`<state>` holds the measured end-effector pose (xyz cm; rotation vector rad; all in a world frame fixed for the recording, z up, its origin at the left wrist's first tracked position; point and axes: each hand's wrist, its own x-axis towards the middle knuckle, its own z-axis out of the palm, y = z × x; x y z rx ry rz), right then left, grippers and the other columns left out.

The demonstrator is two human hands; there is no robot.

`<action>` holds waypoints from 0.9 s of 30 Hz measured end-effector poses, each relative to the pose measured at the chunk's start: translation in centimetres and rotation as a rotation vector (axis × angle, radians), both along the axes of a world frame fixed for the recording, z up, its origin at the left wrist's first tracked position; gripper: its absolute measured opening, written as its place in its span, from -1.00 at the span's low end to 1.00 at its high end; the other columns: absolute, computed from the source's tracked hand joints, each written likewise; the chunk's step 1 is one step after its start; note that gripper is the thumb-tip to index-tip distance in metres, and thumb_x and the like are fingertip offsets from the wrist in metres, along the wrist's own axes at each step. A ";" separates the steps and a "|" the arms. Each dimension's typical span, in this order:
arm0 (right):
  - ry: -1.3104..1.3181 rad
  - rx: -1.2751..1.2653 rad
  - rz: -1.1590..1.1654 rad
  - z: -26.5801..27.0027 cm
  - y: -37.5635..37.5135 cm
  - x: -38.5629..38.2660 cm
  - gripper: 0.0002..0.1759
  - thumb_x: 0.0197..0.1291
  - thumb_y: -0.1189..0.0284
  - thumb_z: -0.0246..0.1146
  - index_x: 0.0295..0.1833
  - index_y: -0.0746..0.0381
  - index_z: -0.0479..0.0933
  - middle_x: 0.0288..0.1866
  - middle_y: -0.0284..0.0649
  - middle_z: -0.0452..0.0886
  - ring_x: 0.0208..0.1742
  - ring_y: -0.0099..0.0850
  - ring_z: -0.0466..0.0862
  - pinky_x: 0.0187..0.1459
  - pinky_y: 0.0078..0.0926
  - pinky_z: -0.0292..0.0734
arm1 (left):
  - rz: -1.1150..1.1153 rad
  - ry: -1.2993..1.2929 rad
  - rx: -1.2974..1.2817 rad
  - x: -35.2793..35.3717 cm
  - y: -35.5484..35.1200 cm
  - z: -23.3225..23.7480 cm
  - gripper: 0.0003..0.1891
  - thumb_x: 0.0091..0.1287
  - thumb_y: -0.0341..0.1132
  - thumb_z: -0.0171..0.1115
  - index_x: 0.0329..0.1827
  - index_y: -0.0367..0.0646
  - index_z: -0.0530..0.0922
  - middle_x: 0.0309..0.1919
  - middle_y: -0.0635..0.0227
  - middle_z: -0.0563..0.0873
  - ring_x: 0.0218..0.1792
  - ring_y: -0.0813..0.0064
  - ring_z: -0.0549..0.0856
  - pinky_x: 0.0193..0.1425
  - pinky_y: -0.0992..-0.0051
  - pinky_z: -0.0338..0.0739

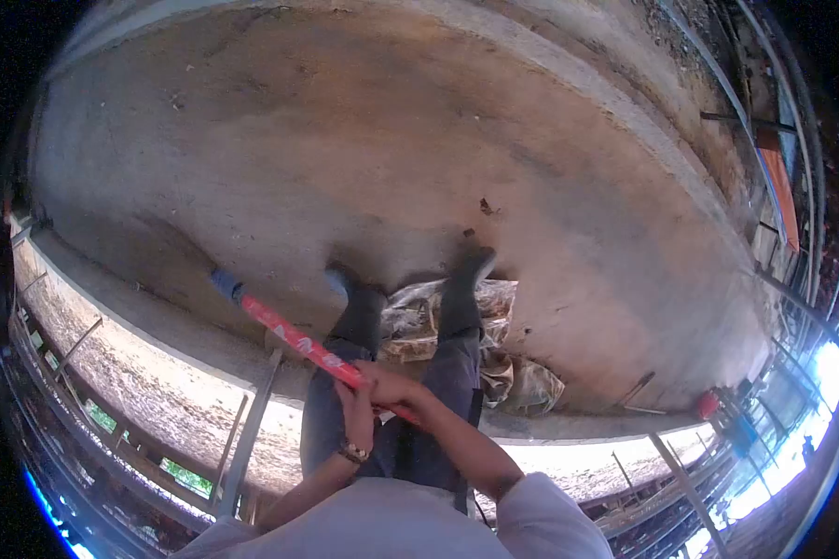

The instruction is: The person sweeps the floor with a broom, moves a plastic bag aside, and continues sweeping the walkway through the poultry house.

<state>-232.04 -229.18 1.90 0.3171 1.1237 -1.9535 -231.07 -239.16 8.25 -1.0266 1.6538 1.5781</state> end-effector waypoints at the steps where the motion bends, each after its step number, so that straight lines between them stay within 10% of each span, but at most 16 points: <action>1: -0.139 -0.010 -0.024 2.9 0.7 -1.4 -0.54 -0.02 0.32 0.24 0.02 0.26 0.38 -0.35 -0.26 0.52 -0.56 -0.61 0.48 -0.60 -0.61 0.42 | -0.214 -0.013 0.074 -0.6 -1.3 -0.1 -0.52 0.30 -0.14 0.12 0.19 -0.19 0.28 -0.08 0.30 0.50 -0.17 0.43 0.54 -0.14 0.50 0.48; 3: -0.389 0.036 -0.232 8.8 2.1 -1.3 -0.50 -0.03 0.44 0.28 0.07 0.26 0.32 -0.42 -0.27 0.49 -0.63 -0.57 0.47 -0.68 -0.59 0.38 | -0.647 -0.045 0.229 -1.2 -4.1 -0.5 -0.57 0.30 -0.18 0.11 0.15 -0.21 0.33 -0.14 0.33 0.54 -0.20 0.49 0.55 -0.16 0.53 0.48; 10: -0.839 0.736 -0.864 14.4 4.9 10.3 -0.96 0.09 0.58 0.07 -0.31 0.30 0.42 -0.64 -0.31 0.39 -0.69 -0.48 0.45 -0.70 -0.54 0.42 | -0.556 0.036 0.329 -8.6 -7.9 -3.6 -0.66 0.35 -0.21 0.05 0.11 -0.17 0.41 -0.20 0.38 0.57 -0.27 0.63 0.56 -0.18 0.60 0.47; 13: -0.769 0.734 -0.732 9.8 5.9 13.8 -0.97 0.06 0.53 0.10 -0.35 0.25 0.42 -0.61 -0.33 0.41 -0.64 -0.51 0.45 -0.61 -0.56 0.42 | -0.459 0.020 0.183 -10.5 -14.8 -6.3 -0.70 0.35 -0.22 0.04 0.07 -0.14 0.44 -0.26 0.40 0.58 -0.31 0.63 0.56 -0.22 0.61 0.46; 17: -0.698 0.101 -0.076 5.8 -2.2 10.0 -0.81 -0.03 0.48 0.26 -0.29 0.22 0.39 -0.55 -0.41 0.39 -0.59 -0.60 0.43 -0.53 -0.64 0.40 | -0.114 -0.042 0.092 -6.6 -27.9 -12.5 -0.72 0.31 -0.20 0.09 0.02 -0.09 0.47 -0.23 0.41 0.57 -0.31 0.62 0.55 -0.26 0.61 0.46; 19: -0.737 -0.041 0.119 10.7 -5.5 3.3 -0.71 -0.01 0.48 0.26 -0.16 0.21 0.36 -0.52 -0.41 0.38 -0.57 -0.64 0.41 -0.50 -0.69 0.39 | 0.117 0.012 0.230 -0.7 -35.7 -16.8 -0.71 0.28 -0.17 0.11 0.00 -0.08 0.47 -0.22 0.40 0.58 -0.32 0.58 0.56 -0.28 0.57 0.49; 24: -0.433 0.092 -0.047 18.6 -3.0 5.7 -0.67 0.00 0.52 0.26 -0.11 0.18 0.33 -0.52 -0.41 0.38 -0.61 -0.66 0.42 -0.63 -0.64 0.37 | 0.022 -0.387 -0.206 7.6 -36.7 -9.8 -0.64 0.25 -0.13 0.06 0.07 -0.05 0.45 -0.10 0.29 0.57 -0.24 0.43 0.59 -0.16 0.42 0.52; 27: -0.735 0.241 -0.283 22.1 4.2 12.3 -0.69 -0.02 0.55 0.26 -0.15 0.19 0.32 -0.53 -0.37 0.39 -0.68 -0.62 0.40 -0.71 -0.61 0.32 | 0.018 -0.465 -0.184 15.5 -35.7 -8.0 -0.66 0.27 -0.17 0.02 0.07 -0.06 0.45 -0.09 0.27 0.56 -0.26 0.37 0.60 -0.18 0.36 0.54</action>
